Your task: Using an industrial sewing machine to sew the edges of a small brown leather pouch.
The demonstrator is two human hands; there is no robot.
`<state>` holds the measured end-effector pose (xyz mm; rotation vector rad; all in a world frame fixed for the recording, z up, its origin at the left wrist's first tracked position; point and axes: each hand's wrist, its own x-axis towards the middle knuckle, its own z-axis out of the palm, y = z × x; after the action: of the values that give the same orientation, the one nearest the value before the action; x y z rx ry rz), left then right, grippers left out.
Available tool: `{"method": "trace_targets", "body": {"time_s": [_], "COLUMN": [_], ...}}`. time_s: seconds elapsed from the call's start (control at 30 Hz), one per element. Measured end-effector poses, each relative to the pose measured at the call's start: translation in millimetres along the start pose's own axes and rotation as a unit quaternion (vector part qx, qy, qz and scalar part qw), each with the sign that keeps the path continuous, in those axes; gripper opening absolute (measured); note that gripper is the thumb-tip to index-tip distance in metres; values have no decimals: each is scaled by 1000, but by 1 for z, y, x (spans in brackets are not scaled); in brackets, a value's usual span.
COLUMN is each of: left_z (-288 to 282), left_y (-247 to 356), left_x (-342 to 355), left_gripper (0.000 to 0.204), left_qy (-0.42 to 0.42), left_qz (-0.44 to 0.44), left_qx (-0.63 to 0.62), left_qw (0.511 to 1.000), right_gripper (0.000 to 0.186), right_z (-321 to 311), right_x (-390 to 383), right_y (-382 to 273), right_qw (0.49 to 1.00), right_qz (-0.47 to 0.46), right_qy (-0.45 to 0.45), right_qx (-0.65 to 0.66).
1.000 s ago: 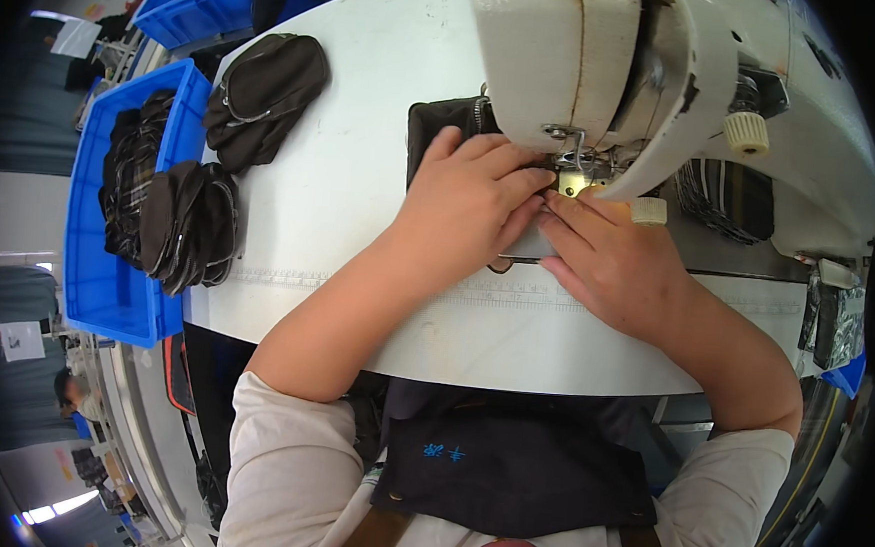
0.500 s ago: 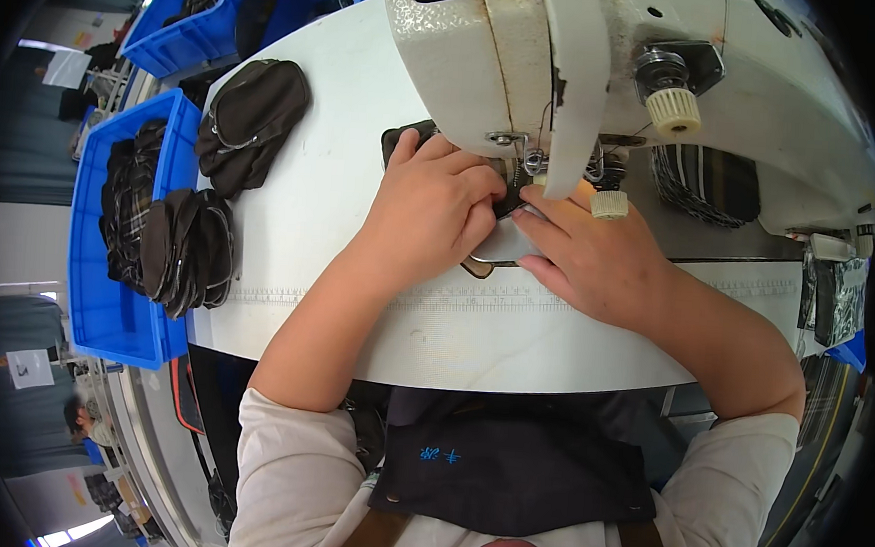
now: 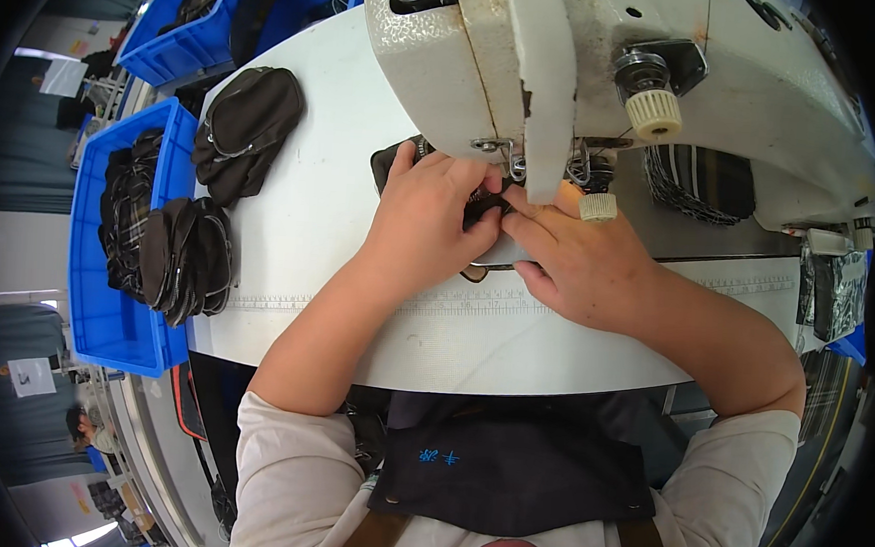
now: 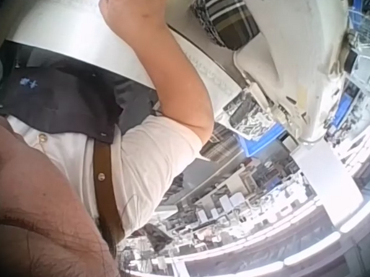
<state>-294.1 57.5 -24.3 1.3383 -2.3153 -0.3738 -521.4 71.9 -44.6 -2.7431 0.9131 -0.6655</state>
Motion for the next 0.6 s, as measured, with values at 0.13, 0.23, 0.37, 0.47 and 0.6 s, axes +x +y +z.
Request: {"method": "trace_targets", "body": {"time_s": [0.13, 0.23, 0.37, 0.47, 0.6], "left_z": [13, 14, 14, 9, 5], "left_y": [-2, -2, -4, -4, -3], "left_x": [-2, 0, 2, 1, 0], "left_gripper": [22, 21, 18, 20, 21], "left_qy": [61, 90, 112, 63, 8], "left_qz": [9, 25, 59, 133, 88], "left_qx": [42, 60, 100, 76, 34], "left_qw": [997, 994, 987, 986, 995], "right_gripper": [36, 33, 32, 31, 32], "right_z": [-1, 0, 3, -1, 0], "right_x": [1, -1, -1, -1, -1], "right_y": [2, 1, -3, -6, -8], "right_qw": [999, 999, 998, 998, 997], "right_qz": [-29, -33, -45, -60, -61], "right_qy": [12, 9, 13, -9, 5], "right_qx": [-16, -34, -39, -26, -37]}}
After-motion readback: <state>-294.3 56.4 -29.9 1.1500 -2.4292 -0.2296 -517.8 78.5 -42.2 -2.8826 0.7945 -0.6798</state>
